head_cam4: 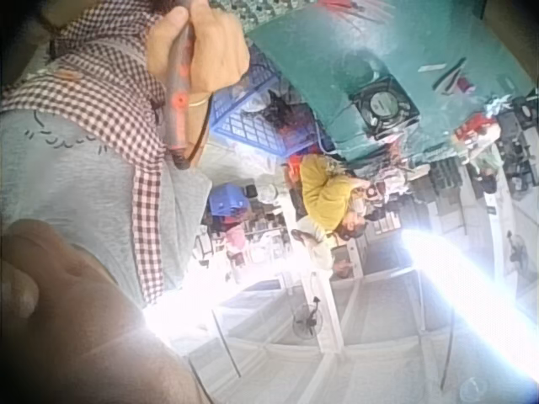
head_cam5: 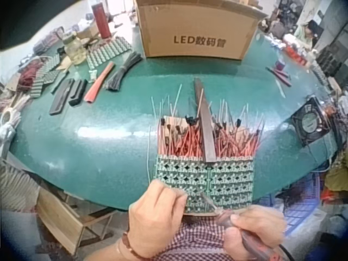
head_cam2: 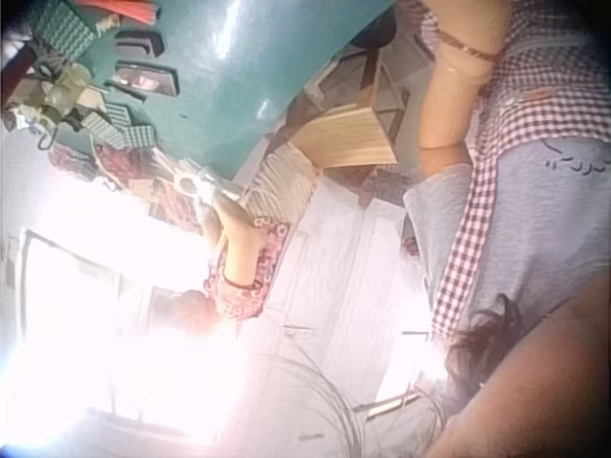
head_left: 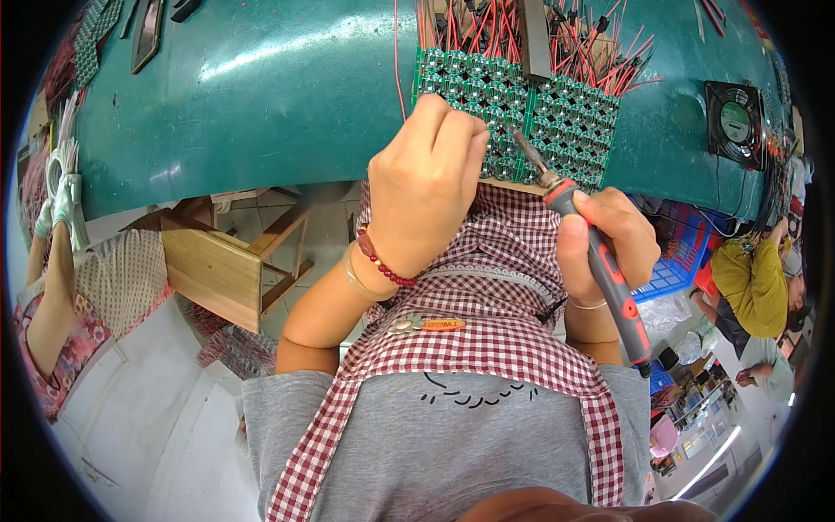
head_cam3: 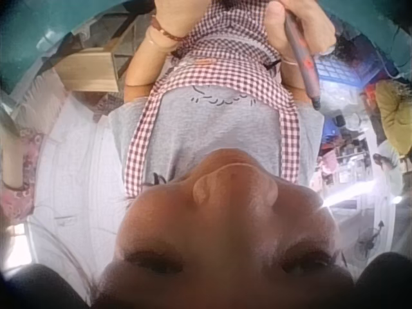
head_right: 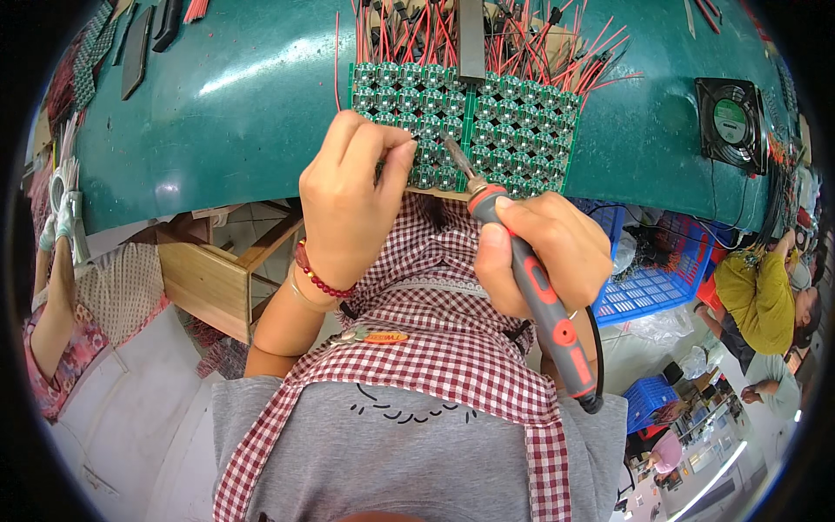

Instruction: The person solders wires onto a circuit board using a soldering iron.

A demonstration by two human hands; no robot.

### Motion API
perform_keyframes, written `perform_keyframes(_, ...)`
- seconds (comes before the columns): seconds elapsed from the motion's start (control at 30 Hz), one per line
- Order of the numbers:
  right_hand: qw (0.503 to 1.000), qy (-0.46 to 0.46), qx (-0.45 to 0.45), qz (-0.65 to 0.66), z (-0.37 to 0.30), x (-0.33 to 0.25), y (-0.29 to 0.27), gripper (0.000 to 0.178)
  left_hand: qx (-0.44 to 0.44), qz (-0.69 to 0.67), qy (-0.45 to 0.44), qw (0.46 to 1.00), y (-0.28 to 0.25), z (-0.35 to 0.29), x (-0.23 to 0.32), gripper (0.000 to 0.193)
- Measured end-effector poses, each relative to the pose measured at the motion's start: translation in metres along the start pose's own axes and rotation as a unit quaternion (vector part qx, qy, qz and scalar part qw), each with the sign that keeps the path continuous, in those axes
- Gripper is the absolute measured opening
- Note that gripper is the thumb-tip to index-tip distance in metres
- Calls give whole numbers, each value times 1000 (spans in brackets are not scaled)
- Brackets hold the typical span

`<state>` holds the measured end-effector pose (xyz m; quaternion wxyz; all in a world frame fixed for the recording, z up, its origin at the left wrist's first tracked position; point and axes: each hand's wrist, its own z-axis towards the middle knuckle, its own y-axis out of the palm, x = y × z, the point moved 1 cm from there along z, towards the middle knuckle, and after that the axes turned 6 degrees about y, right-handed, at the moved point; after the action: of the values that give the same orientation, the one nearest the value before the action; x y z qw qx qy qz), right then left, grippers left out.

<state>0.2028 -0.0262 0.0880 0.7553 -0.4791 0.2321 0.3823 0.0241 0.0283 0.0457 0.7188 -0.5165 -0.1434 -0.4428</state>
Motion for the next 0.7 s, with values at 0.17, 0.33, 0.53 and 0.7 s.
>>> perform_keyframes(0.17,1000,0,12,-12,10,1,2,18,-13,4,4,1000,4,4,-5,15)
perform_keyframes(0.33,1000,2,21,-1,13,7,9,17,-18,31,2,999,6,10,-3,16)
perform_keyframes(0.53,1000,9,3,-4,13,8,11,18,-10,26,0,1000,6,8,-4,15)
perform_keyframes(0.7,1000,-4,6,-6,13,-4,11,18,0,20,6,1000,-8,7,0,14)
